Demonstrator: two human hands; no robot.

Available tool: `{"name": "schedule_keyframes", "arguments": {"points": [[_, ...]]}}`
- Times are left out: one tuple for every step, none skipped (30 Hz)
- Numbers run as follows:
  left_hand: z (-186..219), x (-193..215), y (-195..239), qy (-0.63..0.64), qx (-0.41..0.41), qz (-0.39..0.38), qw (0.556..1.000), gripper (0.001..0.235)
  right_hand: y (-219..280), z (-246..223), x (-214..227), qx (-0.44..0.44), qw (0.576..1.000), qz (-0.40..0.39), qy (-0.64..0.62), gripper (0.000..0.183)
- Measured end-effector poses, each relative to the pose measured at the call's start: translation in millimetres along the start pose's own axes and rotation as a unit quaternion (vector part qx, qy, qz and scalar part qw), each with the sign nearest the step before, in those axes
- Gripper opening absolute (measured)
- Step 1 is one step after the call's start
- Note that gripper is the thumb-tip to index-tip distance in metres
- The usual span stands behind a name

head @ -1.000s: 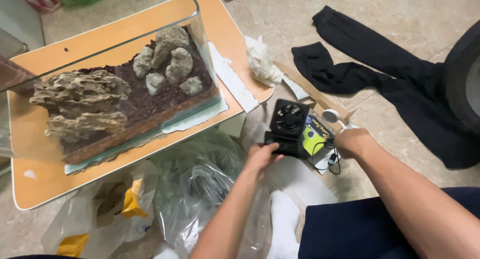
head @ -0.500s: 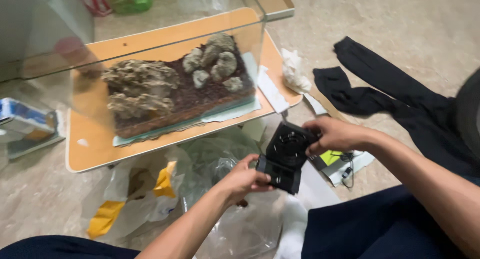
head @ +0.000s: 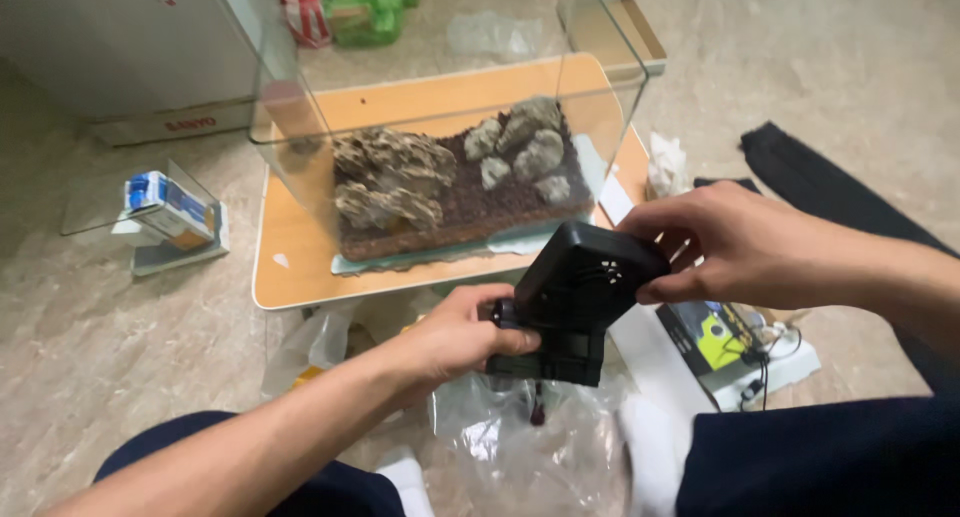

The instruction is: The person attaches a small black cooling fan to the upper edge of a glass terrarium and organizes the power cord by hand.

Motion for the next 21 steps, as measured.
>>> {"name": "schedule_keyframes", "arguments": {"points": [[4, 1, 0, 0.001, -0.006, 0.004, 1.0, 0.021, 1, -3, 5, 0.004, 1.0, 0.005, 0.004, 0.048], [10, 1, 0, 0.057, -0.027, 0.004, 0.998, 0.028, 3, -10, 21, 0.032, 0.997, 0.068, 0.002, 0.05], [15, 1, -2, 0.109, -0.045, 0.001, 0.993, 0.036, 7, -14, 33, 0.056, 0.99, 0.131, -0.003, 0.053], [18, -1, 0, 0.107, -0.049, 0.001, 0.993, 0.036, 5, -9, 29, 0.057, 0.989, 0.135, -0.003, 0.053], [19, 3, 0, 0.124, -0.047, 0.035, 0.991, 0.036, 12, -9, 41, 0.093, 0.965, 0.245, 0.032, 0.049], [20, 7, -1, 0.141, -0.046, 0.069, 0.987, 0.036, 21, -10, 51, 0.128, 0.925, 0.351, 0.066, 0.048], [25, 4, 4, 0.143, -0.048, 0.068, 0.986, 0.036, 28, -12, 51, 0.128, 0.925, 0.352, 0.069, 0.048], [31, 3, 9, 0.16, -0.055, 0.079, 0.982, 0.031, 34, -17, 51, 0.143, 0.923, 0.352, 0.05, 0.028], [38, 6, 14, 0.177, -0.065, 0.094, 0.978, 0.026, 39, -23, 53, 0.163, 0.92, 0.355, 0.031, 0.013], [43, 5, 15, 0.178, -0.069, 0.096, 0.977, 0.026, 31, -27, 45, 0.167, 0.919, 0.356, 0.033, 0.013], [48, 6, 18, 0.17, -0.084, 0.109, 0.976, 0.029, 15, -35, 24, 0.18, 0.936, 0.294, 0.071, 0.015], [52, 7, 19, 0.161, -0.098, 0.122, 0.975, 0.033, 1, -42, 2, 0.192, 0.948, 0.23, 0.11, 0.033], [57, 5, 18, 0.163, -0.097, 0.125, 0.974, 0.033, -6, -44, -5, 0.196, 0.948, 0.227, 0.11, 0.033], [65, 4, 17, 0.153, -0.119, 0.126, 0.973, 0.034, -11, -48, -11, 0.218, 0.943, 0.235, 0.093, 0.023], [72, 0, 16, 0.146, -0.14, 0.127, 0.971, 0.035, -15, -51, -18, 0.24, 0.937, 0.241, 0.076, 0.013], [79, 2, 17, 0.15, -0.137, 0.131, 0.97, 0.035, -17, -52, -17, 0.244, 0.937, 0.236, 0.077, 0.013], [92, 6, 19, 0.097, -0.152, 0.143, 0.973, 0.031, -18, -57, -13, 0.269, 0.927, 0.249, 0.075, 0.01], [105, 10, 22, 0.044, -0.166, 0.156, 0.973, 0.026, -17, -61, -9, 0.294, 0.916, 0.263, 0.073, 0.011], [110, 13, 20, 0.044, -0.165, 0.159, 0.972, 0.026, -16, -64, -7, 0.298, 0.915, 0.262, 0.072, 0.011], [119, 15, 20, 0.024, -0.185, 0.156, 0.97, 0.028, -13, -65, -2, 0.287, 0.911, 0.285, 0.077, 0.008], [128, 14, 19, 0.003, -0.204, 0.149, 0.968, 0.031, -9, -64, 4, 0.273, 0.908, 0.308, 0.081, 0.006]]}}
Point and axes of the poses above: each hand's wrist, its own y-axis away from the middle knuckle, its own x-axis out of the back of the hand, z = x × y, the point moved 9 cm from there along -y, towards the middle knuckle, and after that the axes turned 10 degrees about y, right-handed, at the moved point
